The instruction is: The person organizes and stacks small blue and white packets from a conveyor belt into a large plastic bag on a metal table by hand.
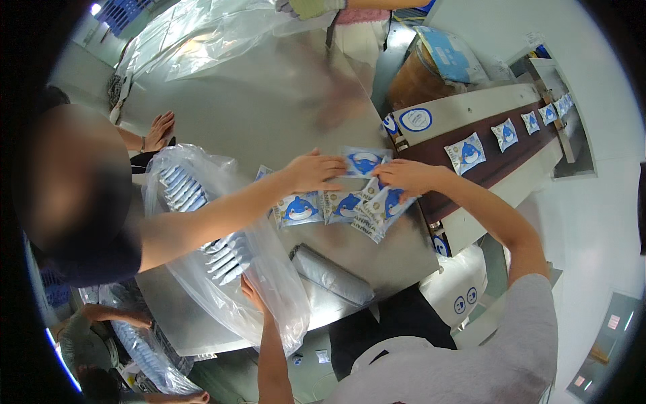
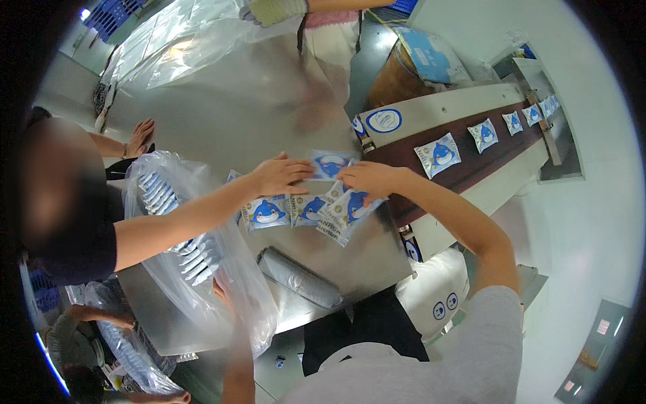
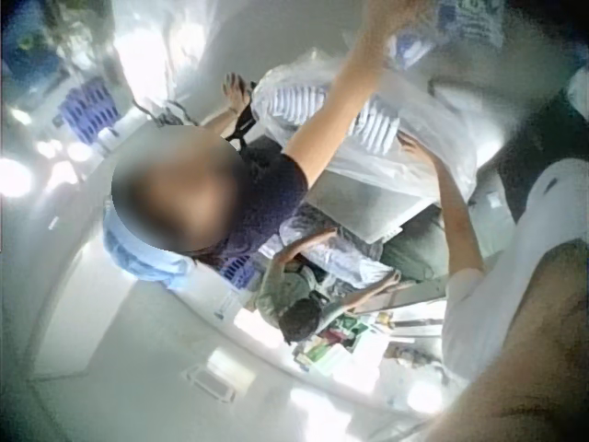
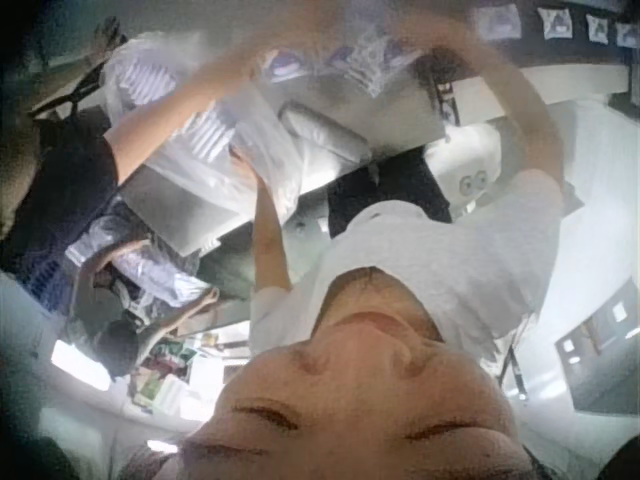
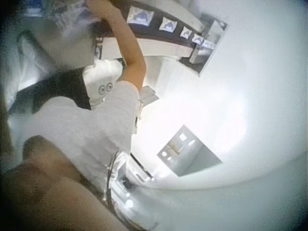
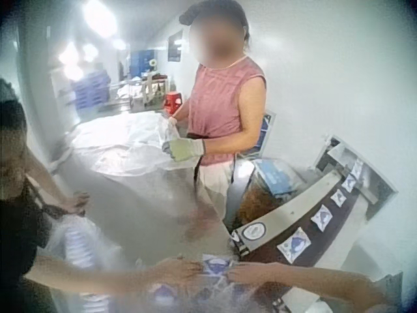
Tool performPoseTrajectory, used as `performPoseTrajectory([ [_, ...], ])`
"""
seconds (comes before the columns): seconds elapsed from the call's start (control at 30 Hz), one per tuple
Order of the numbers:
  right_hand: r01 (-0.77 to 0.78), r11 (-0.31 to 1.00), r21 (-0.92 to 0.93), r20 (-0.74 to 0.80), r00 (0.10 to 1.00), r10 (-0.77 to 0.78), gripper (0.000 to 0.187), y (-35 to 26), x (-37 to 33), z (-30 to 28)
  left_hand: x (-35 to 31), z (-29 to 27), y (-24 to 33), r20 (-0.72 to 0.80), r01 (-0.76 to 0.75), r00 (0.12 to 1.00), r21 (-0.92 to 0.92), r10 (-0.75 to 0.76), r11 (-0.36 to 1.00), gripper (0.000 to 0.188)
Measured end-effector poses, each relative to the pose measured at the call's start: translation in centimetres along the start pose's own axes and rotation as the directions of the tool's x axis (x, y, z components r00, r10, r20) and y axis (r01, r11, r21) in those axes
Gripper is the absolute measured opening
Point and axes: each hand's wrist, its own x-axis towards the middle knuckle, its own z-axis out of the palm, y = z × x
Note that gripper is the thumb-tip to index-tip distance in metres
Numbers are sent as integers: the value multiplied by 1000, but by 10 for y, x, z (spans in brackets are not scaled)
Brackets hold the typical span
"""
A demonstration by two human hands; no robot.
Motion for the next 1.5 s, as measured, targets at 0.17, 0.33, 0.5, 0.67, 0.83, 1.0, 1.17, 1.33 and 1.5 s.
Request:
performPoseTrajectory([
  [0.17,-246,964,99,584,799,144,93,-14,64,4,-4,8,-23,54,40,998,17,-41,999,69],
  [0.33,-35,979,202,387,921,-47,105,-34,43,68,2,13,-7,58,52,997,54,-55,997,62],
  [0.5,-328,747,578,309,935,172,103,-98,30,80,0,8,-9,63,-3,998,141,-6,990,56],
  [0.67,-491,837,243,225,867,444,102,-173,33,101,3,-3,-2,38,6,999,76,-9,997,54],
  [0.83,-729,681,69,84,685,724,105,-227,34,86,5,-10,4,23,-24,999,92,22,995,54],
  [1.0,-634,764,-122,-191,770,608,96,-235,25,102,6,-11,4,14,-7,1000,74,6,997,53],
  [1.17,-690,719,83,50,724,688,93,-196,39,86,8,-8,4,36,4,999,37,-6,999,61],
  [1.33,-457,412,788,215,832,511,92,-209,99,8,10,-22,6,-15,19,1000,-91,-20,996,64],
  [1.5,-151,249,957,132,987,94,99,-313,242,24,-10,0,-9,14,-78,996,-207,82,975,56],
])
